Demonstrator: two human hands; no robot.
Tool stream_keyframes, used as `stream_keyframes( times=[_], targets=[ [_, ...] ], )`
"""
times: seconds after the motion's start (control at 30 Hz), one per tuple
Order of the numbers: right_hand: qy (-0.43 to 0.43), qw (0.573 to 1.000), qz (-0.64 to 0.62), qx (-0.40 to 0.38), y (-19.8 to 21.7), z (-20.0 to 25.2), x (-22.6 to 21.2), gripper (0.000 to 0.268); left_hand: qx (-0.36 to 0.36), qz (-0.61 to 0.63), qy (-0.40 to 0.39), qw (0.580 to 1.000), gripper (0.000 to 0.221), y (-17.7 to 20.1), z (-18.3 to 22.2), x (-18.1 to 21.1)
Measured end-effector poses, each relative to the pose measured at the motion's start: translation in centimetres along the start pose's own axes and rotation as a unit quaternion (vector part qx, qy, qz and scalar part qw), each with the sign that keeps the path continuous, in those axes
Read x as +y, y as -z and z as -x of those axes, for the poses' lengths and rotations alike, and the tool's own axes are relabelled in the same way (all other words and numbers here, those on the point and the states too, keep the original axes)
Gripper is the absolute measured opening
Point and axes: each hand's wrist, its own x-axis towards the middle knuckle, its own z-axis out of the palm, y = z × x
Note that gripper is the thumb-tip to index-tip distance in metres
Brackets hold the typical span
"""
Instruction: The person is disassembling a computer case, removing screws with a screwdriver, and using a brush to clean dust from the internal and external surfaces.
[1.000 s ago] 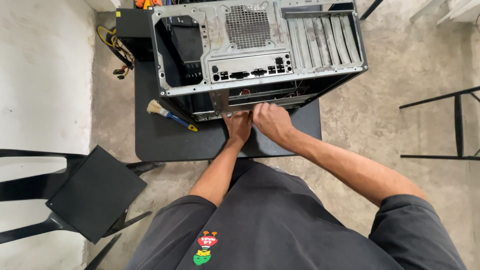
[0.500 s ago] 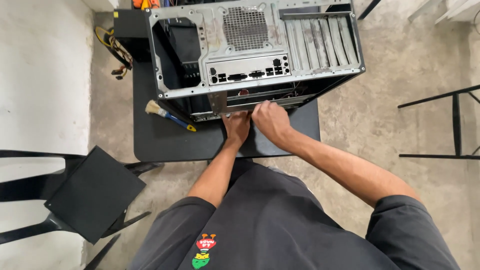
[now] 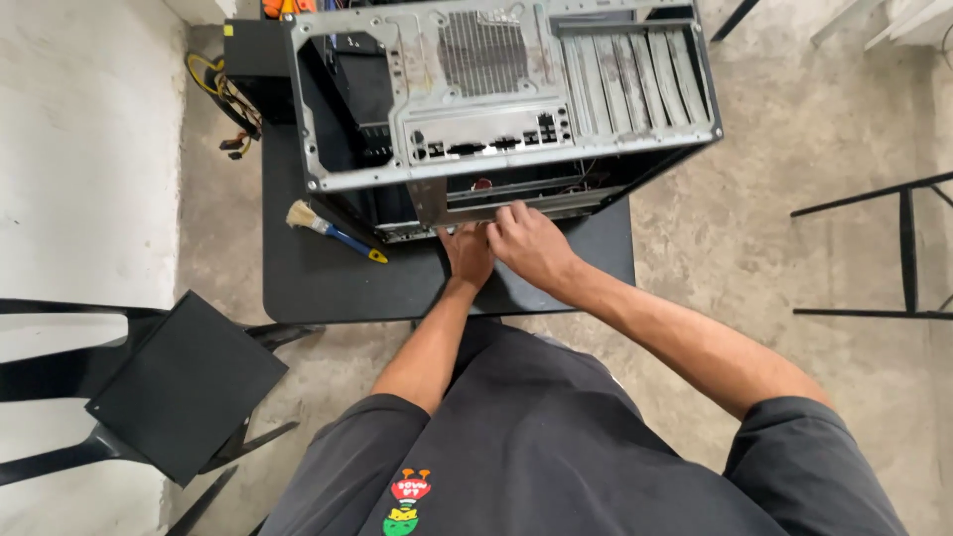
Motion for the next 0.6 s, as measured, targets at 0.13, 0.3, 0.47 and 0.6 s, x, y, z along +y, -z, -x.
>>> stream_keyframes(
  times=[0.13, 0.3, 0.47, 0.6],
  targets=[
    [-0.002, 0.998, 0.067, -0.004, 2.1, -0.1, -0.5, 0.01, 0.005, 0.004, -0.019, 1.0, 0.029, -0.7, 0.3, -1.1],
    [-0.112, 0.982, 0.125, -0.088, 0.0, 1.2, -1.0, 0.007, 0.035, 0.023, -0.034, 0.999, 0.029, -0.7, -0.7, -0.8],
    [-0.021, 0.999, 0.043, 0.024, 0.3, -0.1, -0.2, 0.011, 0.05, -0.001, -0.029, 0.998, 0.038, 1.6, -1.8, 0.7],
    [-0.103, 0.986, 0.128, -0.036, 3.8, -1.3, -0.2, 0.015, 0.024, 0.15, 0.089, 0.984, 0.027, 1.7, -1.5, 1.2]
  ],
)
